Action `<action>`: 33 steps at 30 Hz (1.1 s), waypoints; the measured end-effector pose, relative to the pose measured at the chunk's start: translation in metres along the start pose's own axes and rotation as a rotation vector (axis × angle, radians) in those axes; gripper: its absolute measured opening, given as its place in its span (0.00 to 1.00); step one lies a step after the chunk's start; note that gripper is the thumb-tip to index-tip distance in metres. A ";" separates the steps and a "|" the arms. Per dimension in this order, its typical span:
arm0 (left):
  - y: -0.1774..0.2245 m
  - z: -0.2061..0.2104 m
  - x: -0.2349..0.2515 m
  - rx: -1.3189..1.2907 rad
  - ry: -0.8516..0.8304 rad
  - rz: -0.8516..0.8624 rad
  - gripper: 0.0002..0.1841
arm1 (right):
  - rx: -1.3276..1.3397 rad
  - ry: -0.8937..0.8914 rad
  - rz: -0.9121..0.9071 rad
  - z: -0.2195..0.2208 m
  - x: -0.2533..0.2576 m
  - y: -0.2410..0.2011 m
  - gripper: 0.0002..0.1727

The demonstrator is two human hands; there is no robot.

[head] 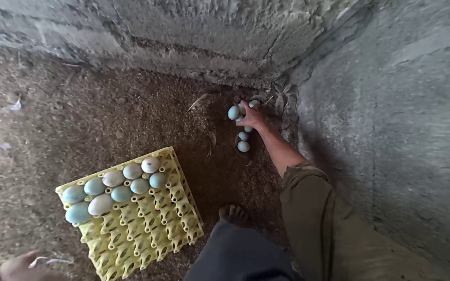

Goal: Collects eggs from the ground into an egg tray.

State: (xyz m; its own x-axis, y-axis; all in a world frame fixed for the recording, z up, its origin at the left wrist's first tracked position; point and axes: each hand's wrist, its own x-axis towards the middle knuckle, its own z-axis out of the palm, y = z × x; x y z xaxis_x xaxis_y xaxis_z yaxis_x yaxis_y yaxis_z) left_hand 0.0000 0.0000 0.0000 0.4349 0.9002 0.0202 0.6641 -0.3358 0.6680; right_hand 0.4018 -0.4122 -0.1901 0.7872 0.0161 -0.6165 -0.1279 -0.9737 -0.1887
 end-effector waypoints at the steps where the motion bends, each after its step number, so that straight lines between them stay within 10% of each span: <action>1: 0.006 0.015 -0.010 -0.078 -0.025 0.172 0.11 | -0.008 -0.025 -0.009 -0.002 0.000 -0.001 0.67; 5: 0.062 0.073 -0.056 -0.318 -0.270 0.424 0.32 | -0.036 -0.066 -0.105 0.001 -0.008 -0.004 0.64; 14: 0.106 0.179 -0.137 -0.432 -0.710 0.420 0.24 | -0.084 0.002 -0.221 0.020 0.003 0.013 0.62; 33: 0.090 0.194 -0.160 -0.331 -0.986 0.329 0.23 | 0.024 0.099 -0.225 0.046 -0.007 0.040 0.48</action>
State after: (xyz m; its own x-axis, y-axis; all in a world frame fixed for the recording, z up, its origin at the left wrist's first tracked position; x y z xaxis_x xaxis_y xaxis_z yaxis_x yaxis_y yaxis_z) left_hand 0.1080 -0.2283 -0.0875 0.9556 0.1123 -0.2726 0.2940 -0.2955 0.9090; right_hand 0.3637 -0.4409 -0.2288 0.8526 0.2085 -0.4792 0.0442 -0.9424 -0.3315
